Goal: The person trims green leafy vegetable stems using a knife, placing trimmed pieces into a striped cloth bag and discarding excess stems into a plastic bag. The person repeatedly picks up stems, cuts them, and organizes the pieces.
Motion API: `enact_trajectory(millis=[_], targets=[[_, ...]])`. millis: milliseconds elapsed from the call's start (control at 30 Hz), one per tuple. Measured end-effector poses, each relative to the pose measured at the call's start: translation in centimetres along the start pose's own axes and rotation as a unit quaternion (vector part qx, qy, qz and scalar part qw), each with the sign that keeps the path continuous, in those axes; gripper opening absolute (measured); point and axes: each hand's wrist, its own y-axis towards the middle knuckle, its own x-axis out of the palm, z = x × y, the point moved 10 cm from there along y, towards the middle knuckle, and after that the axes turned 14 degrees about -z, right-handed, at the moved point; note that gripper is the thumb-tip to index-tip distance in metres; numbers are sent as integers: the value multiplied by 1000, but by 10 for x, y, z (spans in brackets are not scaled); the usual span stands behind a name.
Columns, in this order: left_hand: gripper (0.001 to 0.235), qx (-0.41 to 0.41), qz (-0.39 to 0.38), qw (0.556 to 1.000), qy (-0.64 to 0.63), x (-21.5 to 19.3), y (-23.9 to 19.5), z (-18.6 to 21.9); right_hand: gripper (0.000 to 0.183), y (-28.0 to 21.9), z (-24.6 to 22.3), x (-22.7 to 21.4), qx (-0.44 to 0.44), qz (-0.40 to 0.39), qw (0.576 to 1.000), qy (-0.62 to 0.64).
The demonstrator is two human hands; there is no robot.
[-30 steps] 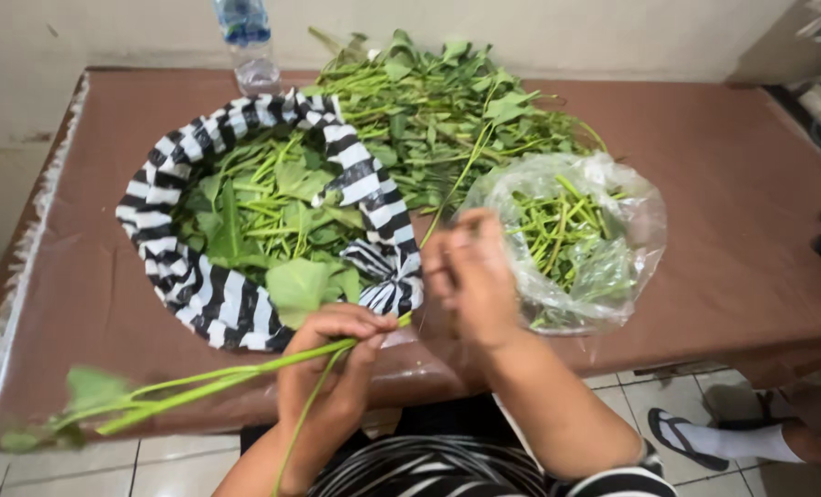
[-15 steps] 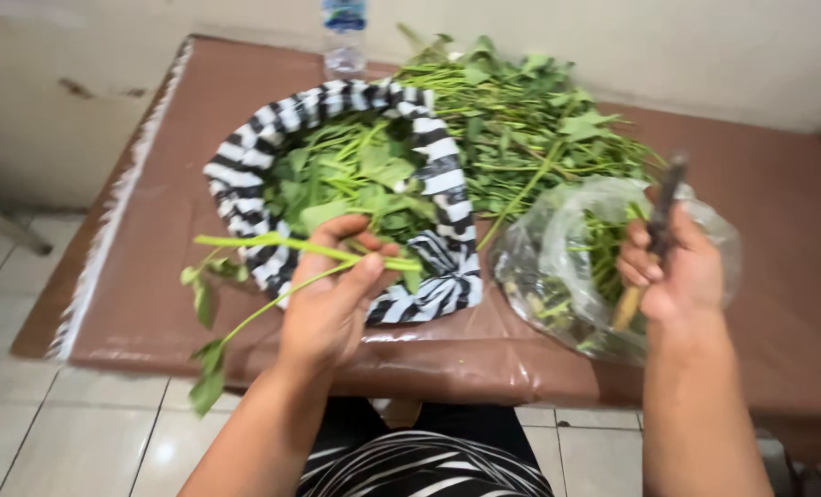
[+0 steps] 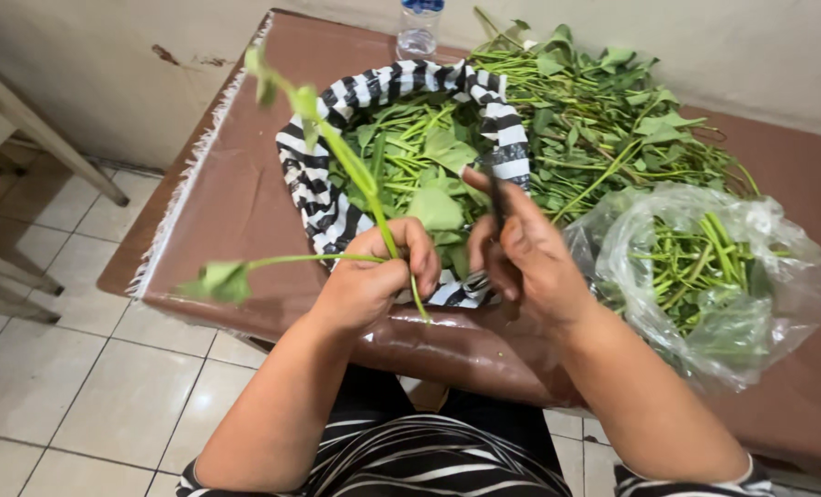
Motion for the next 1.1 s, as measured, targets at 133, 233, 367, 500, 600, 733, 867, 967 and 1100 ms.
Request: enact_trajectory(millis=[133, 233, 367, 500, 600, 733, 867, 967, 1100], targets=[[15, 25, -66, 997, -25, 7, -5, 6, 71, 20, 29, 28, 67, -84, 986, 123], [11, 21, -78, 996, -31, 6, -10, 13, 54, 23, 51, 24, 112, -40, 988, 102], [6, -38, 84, 995, 48, -22, -23, 10, 38, 23, 55, 16, 97, -27, 995, 21], [14, 14, 198, 966, 166, -35, -33, 25, 33, 24, 49, 8, 41, 14, 999, 26], [16, 76, 250, 950, 171, -40, -36, 31, 33, 26, 49, 7, 37, 37, 998, -22], [18, 116, 272, 941, 164, -39, -36, 32, 34, 32, 49, 5, 13, 82, 996, -30], [20, 89, 254, 943, 198, -29, -27, 29, 33, 41, 37, -12, -2, 147, 981, -127], [22, 45, 284, 903, 320, -30, -22, 44, 35, 56, 35, -30, 24, 159, 985, -57], [35, 26, 282, 890, 356, -59, 12, 65, 46, 80, 31, -43, 76, 126, 989, -22]])
